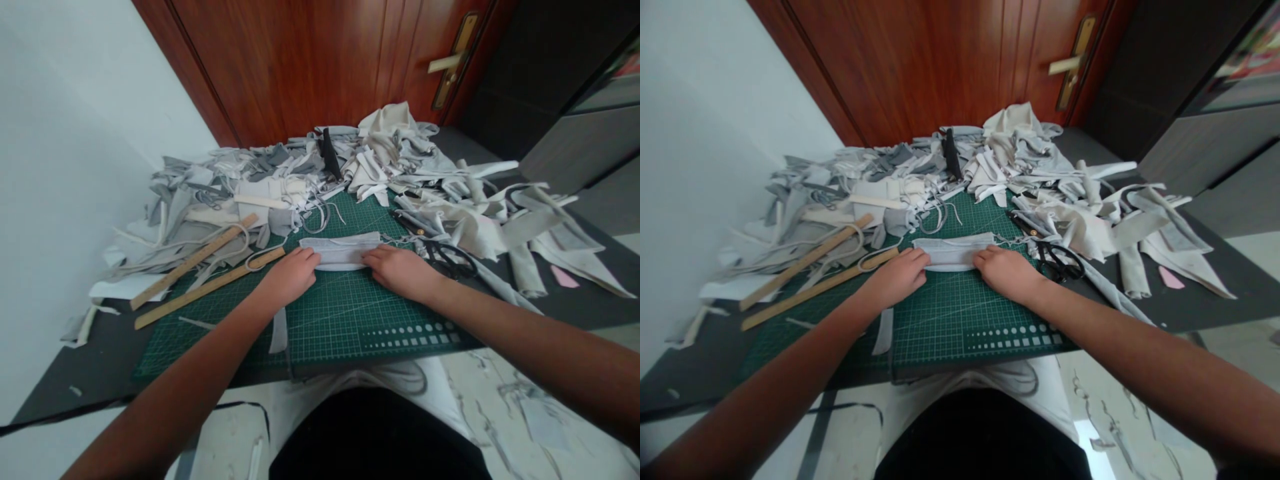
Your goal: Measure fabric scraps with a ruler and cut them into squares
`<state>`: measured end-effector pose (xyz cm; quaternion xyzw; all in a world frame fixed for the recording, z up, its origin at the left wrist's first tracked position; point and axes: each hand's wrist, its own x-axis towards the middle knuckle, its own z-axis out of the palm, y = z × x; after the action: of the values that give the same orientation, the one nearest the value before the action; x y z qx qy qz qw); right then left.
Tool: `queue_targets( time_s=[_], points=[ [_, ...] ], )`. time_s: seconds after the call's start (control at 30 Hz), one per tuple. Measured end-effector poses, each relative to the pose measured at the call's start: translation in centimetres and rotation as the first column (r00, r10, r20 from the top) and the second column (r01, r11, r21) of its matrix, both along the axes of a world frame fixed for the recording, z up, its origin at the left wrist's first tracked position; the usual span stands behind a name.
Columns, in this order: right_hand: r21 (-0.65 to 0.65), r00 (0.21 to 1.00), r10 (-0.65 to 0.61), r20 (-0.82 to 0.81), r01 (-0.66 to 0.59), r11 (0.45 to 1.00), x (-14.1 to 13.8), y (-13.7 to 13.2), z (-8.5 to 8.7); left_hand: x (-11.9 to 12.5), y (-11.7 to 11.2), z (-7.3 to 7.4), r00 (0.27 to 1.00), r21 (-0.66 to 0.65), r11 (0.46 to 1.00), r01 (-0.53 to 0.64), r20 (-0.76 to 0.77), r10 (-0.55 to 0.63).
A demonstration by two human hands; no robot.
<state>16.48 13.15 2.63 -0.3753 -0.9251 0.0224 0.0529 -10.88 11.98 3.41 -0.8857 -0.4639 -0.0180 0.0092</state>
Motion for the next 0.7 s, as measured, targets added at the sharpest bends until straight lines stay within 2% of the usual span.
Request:
queue_targets(
  time_s=[0.07, 0.1, 0.13, 0.17, 0.23, 0.27, 0.3, 0.33, 0.4, 0.43, 0.47, 0.5, 0.57, 0.63, 0.7],
  points=[
    [0.000, 0.992, -0.110, -0.067, 0.110, 0.994, -0.1, 0.7, 1.2, 0.0, 0.6, 1.2, 0.992, -0.023, 0.997, -0.069, 0.108, 0.071],
    [0.001, 0.968, -0.184, -0.169, 0.187, 0.982, -0.2, 1.2, 2.0, -0.1, 0.9, 2.0, 0.967, -0.035, 0.993, -0.115, 0.224, 0.120],
    [-0.007, 0.918, -0.253, -0.305, 0.264, 0.965, -0.3, 1.6, 2.8, -0.1, 1.3, 2.8, 0.909, -0.054, 0.986, -0.160, 0.380, 0.169],
    [-0.035, 0.839, -0.302, -0.452, 0.322, 0.946, -0.4, 1.9, 3.6, -0.1, 1.6, 3.5, 0.809, -0.093, 0.978, -0.188, 0.550, 0.208],
    [-0.168, 0.647, -0.355, -0.675, 0.333, 0.928, -0.5, 2.4, 4.9, -0.2, 2.1, 4.8, 0.523, -0.218, 0.964, -0.151, 0.810, 0.265],
    [-0.272, 0.556, -0.385, -0.736, 0.279, 0.921, -0.5, 2.4, 5.4, -0.3, 2.2, 5.3, 0.386, -0.284, 0.955, -0.089, 0.874, 0.296],
    [-0.390, 0.477, -0.430, -0.767, 0.186, 0.902, -0.4, 2.4, 5.7, -0.4, 2.2, 5.6, 0.281, -0.343, 0.939, -0.015, 0.900, 0.333],
    [-0.506, 0.406, -0.488, -0.773, 0.072, 0.860, -0.4, 2.3, 5.9, -0.5, 2.1, 5.7, 0.213, -0.387, 0.921, 0.052, 0.905, 0.368],
    [-0.658, 0.280, -0.607, -0.744, -0.151, 0.737, -0.1, 1.8, 5.8, -0.6, 1.6, 5.6, 0.143, -0.430, 0.893, 0.135, 0.900, 0.412],
    [-0.681, 0.226, -0.643, -0.732, -0.238, 0.692, 0.0, 1.6, 5.6, -0.7, 1.3, 5.5, 0.114, -0.437, 0.886, 0.156, 0.899, 0.423],
    [-0.677, 0.180, -0.658, -0.731, -0.305, 0.670, 0.1, 1.3, 5.4, -0.7, 1.1, 5.3, 0.081, -0.435, 0.885, 0.166, 0.901, 0.427],
    [-0.657, 0.139, -0.656, -0.742, -0.348, 0.669, 0.2, 1.1, 5.0, -0.6, 0.8, 5.0, 0.044, -0.423, 0.892, 0.162, 0.906, 0.421],
    [-0.606, 0.076, -0.625, -0.777, -0.357, 0.710, 0.0, 0.8, 4.2, -0.2, 0.5, 4.5, -0.018, -0.371, 0.924, 0.093, 0.927, 0.374],
    [-0.554, 0.020, -0.569, -0.822, -0.262, 0.790, -0.6, 0.4, 3.5, 0.6, 0.1, 4.2, -0.020, -0.296, 0.955, -0.032, 0.955, 0.296],
    [-0.497, -0.024, -0.500, -0.866, -0.084, 0.864, -1.4, -0.2, 3.0, 1.5, -0.6, 4.1, 0.008, -0.227, 0.966, -0.123, 0.973, 0.230]
  ],
)
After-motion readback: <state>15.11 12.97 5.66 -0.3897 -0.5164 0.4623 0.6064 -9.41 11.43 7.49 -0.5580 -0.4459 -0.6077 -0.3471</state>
